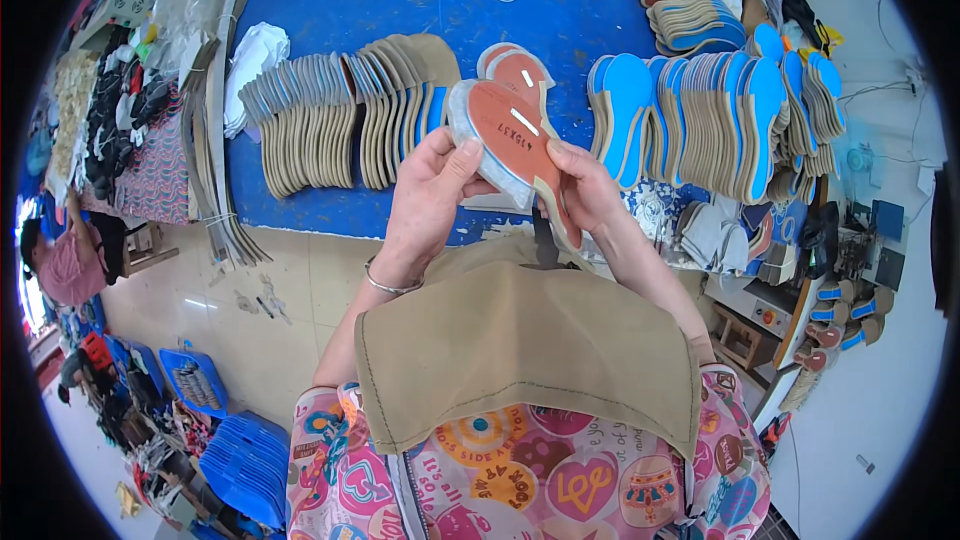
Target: The person attaches fabric toe pads to shoe insoles by hand, aligning and pressing the components together before stacking them.
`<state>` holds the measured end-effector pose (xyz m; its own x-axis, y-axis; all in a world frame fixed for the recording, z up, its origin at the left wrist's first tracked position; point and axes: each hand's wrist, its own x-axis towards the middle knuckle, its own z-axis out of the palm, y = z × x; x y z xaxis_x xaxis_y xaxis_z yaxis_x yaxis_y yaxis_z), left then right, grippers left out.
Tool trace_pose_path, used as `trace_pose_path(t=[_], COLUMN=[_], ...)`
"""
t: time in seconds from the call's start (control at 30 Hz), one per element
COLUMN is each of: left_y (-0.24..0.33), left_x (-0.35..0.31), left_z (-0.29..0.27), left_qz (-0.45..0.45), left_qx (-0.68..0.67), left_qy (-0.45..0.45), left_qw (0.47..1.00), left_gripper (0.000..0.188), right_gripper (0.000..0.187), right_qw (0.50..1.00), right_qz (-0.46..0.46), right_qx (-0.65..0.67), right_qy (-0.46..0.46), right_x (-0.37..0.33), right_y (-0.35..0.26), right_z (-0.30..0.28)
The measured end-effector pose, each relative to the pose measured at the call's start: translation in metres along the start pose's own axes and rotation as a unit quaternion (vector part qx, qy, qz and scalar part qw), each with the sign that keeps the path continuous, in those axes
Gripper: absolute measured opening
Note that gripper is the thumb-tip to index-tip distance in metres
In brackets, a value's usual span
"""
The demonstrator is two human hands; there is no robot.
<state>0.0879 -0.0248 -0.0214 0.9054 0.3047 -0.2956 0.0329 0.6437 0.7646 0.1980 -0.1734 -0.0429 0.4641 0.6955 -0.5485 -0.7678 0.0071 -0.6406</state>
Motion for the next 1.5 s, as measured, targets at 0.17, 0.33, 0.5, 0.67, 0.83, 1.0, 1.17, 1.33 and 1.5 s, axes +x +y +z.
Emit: trace_pose_path(t=[0.17, 0.33, 0.5, 0.67, 0.83, 1.0, 1.17, 1.33, 1.5], left_y=[0.001, -0.001, 0.000, 0.002, 0.008, 0.013, 0.018, 0.018, 0.017], left_x=[-0.001, -0.004, -0.004, -0.006, -0.009, -0.009, -0.010, -0.010, -0.010], left_z=[0.005, 0.005, 0.009, 0.011, 0.014, 0.015, 0.016, 0.014, 0.013], left_qz=[-0.001, 0.005, 0.007, 0.000, -0.013, -0.030, -0.037, -0.044, -0.045], left_qx=[0.003, 0.030, 0.039, 0.021, -0.008, -0.027, -0.013, -0.012, -0.014], left_qy=[-0.008, -0.011, -0.005, -0.006, -0.008, -0.004, 0.007, 0.004, 0.004], left_qw=[1.000, 0.999, 0.999, 1.000, 1.000, 0.999, 0.999, 0.999, 0.999], left_gripper=[0.022, 0.022, 0.020, 0.019, 0.023, 0.029, 0.027, 0.026, 0.026], right_gripper=[0.042, 0.042, 0.044, 0.044, 0.047, 0.051, 0.053, 0.053, 0.052], right_qw=[0.997, 0.988, 0.977, 0.974, 0.969, 0.971, 0.971, 0.970, 0.972], right_qz=[0.042, 0.065, 0.061, 0.060, 0.060, 0.040, 0.035, 0.041, 0.037], right_qx=[0.044, 0.116, 0.160, 0.167, 0.155, 0.158, 0.152, 0.156, 0.147], right_qy=[-0.043, -0.074, -0.125, -0.139, -0.184, -0.173, -0.183, -0.182, -0.180], right_x=[0.003, 0.006, 0.007, 0.008, 0.012, 0.011, 0.012, 0.012, 0.012], right_y=[0.007, 0.017, 0.022, 0.023, 0.025, 0.025, 0.023, 0.025, 0.025], right_z=[-0.019, -0.026, -0.031, -0.032, -0.047, -0.045, -0.045, -0.047, -0.049])
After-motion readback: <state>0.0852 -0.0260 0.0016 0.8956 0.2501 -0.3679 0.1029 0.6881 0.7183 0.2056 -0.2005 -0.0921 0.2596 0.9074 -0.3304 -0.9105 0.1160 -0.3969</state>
